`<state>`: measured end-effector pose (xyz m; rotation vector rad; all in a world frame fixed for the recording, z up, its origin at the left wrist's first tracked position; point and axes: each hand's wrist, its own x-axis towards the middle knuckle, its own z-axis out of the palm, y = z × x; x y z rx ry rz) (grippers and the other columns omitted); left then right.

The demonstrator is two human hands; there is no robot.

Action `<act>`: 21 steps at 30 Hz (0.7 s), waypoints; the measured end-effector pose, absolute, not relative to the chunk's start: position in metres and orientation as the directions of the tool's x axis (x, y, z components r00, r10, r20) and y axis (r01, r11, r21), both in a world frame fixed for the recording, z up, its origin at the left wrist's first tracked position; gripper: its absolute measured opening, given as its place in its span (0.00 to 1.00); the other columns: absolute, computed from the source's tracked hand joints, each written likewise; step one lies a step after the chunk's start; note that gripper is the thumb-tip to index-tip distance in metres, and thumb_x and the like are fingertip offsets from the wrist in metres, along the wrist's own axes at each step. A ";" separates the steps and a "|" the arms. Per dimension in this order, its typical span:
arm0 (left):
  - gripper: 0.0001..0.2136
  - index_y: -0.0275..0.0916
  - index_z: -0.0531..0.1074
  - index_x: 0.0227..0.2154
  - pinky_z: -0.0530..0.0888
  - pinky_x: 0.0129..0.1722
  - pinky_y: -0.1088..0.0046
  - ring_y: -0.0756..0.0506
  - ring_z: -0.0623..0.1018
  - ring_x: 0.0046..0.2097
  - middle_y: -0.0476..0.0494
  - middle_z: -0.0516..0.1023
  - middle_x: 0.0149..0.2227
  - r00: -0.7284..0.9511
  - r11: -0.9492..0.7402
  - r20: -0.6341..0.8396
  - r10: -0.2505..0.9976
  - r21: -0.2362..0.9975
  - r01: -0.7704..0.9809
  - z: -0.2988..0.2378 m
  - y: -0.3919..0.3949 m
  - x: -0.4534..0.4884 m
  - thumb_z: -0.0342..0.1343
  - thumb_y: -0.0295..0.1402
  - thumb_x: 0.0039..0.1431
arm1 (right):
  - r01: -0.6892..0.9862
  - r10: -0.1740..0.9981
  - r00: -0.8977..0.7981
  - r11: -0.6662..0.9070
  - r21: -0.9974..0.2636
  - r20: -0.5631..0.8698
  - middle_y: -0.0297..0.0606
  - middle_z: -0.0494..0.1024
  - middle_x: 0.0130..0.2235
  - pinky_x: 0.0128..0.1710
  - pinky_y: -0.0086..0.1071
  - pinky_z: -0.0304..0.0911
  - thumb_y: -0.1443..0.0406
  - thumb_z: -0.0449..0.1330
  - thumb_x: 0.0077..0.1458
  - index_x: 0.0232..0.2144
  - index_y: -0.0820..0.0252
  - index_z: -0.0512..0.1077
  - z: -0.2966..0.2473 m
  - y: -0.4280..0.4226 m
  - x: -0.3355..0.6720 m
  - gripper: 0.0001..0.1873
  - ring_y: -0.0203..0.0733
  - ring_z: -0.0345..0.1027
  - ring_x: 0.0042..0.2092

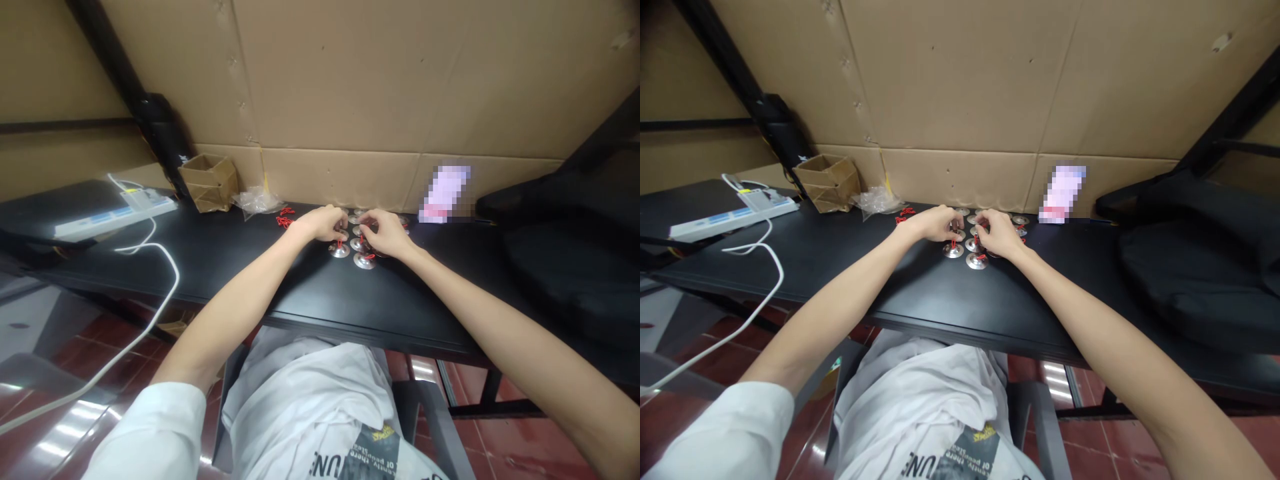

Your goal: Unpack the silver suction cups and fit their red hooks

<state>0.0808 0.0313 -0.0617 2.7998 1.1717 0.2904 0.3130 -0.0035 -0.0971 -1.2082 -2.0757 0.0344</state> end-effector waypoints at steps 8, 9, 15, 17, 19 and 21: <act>0.13 0.41 0.78 0.45 0.74 0.43 0.69 0.41 0.82 0.44 0.43 0.85 0.43 0.724 -0.742 0.164 0.671 0.119 0.660 -0.063 0.030 0.084 0.64 0.39 0.60 | 0.736 0.735 -0.329 0.593 -0.326 0.594 0.46 0.86 0.44 0.52 0.47 0.73 0.69 0.64 0.60 0.42 0.60 0.81 -0.099 -0.003 0.311 0.09 0.54 0.81 0.46; 0.13 0.41 0.78 0.46 0.74 0.43 0.69 0.41 0.82 0.44 0.42 0.84 0.43 0.724 -0.742 0.162 0.670 0.126 0.658 -0.063 0.029 0.084 0.64 0.38 0.60 | 0.732 0.728 -0.342 0.603 -0.317 0.594 0.47 0.86 0.44 0.52 0.46 0.73 0.68 0.64 0.60 0.42 0.60 0.82 -0.098 -0.003 0.310 0.09 0.54 0.81 0.46; 0.16 0.44 0.77 0.52 0.76 0.48 0.69 0.41 0.83 0.50 0.43 0.84 0.50 0.614 -0.643 0.197 0.765 0.168 0.747 -0.051 0.023 0.076 0.62 0.31 0.62 | 0.648 0.654 -0.547 0.726 -0.230 0.524 0.47 0.86 0.51 0.58 0.48 0.69 0.61 0.58 0.70 0.48 0.58 0.83 -0.092 -0.012 0.305 0.15 0.56 0.79 0.53; 0.17 0.44 0.78 0.53 0.77 0.51 0.67 0.40 0.83 0.52 0.41 0.84 0.52 0.469 -0.501 0.207 0.859 0.147 0.853 -0.044 0.022 0.068 0.61 0.27 0.60 | 0.630 0.645 -0.616 0.748 -0.210 0.452 0.46 0.84 0.58 0.64 0.52 0.64 0.58 0.54 0.74 0.57 0.55 0.80 -0.092 -0.016 0.301 0.20 0.57 0.76 0.60; 0.19 0.43 0.80 0.52 0.78 0.54 0.66 0.38 0.82 0.55 0.39 0.83 0.53 0.311 -0.333 0.169 0.935 0.121 0.935 -0.038 0.022 0.058 0.62 0.25 0.58 | 0.634 0.658 -0.658 0.747 -0.202 0.367 0.44 0.80 0.64 0.69 0.55 0.58 0.57 0.52 0.75 0.63 0.53 0.76 -0.094 -0.019 0.297 0.22 0.56 0.72 0.65; 0.20 0.43 0.81 0.50 0.78 0.56 0.66 0.37 0.83 0.56 0.38 0.83 0.54 0.195 -0.204 0.093 0.976 0.100 0.974 -0.035 0.024 0.049 0.64 0.23 0.54 | 0.636 0.663 -0.683 0.746 -0.196 0.307 0.44 0.79 0.65 0.70 0.56 0.56 0.60 0.52 0.75 0.64 0.54 0.75 -0.096 -0.018 0.295 0.22 0.55 0.71 0.66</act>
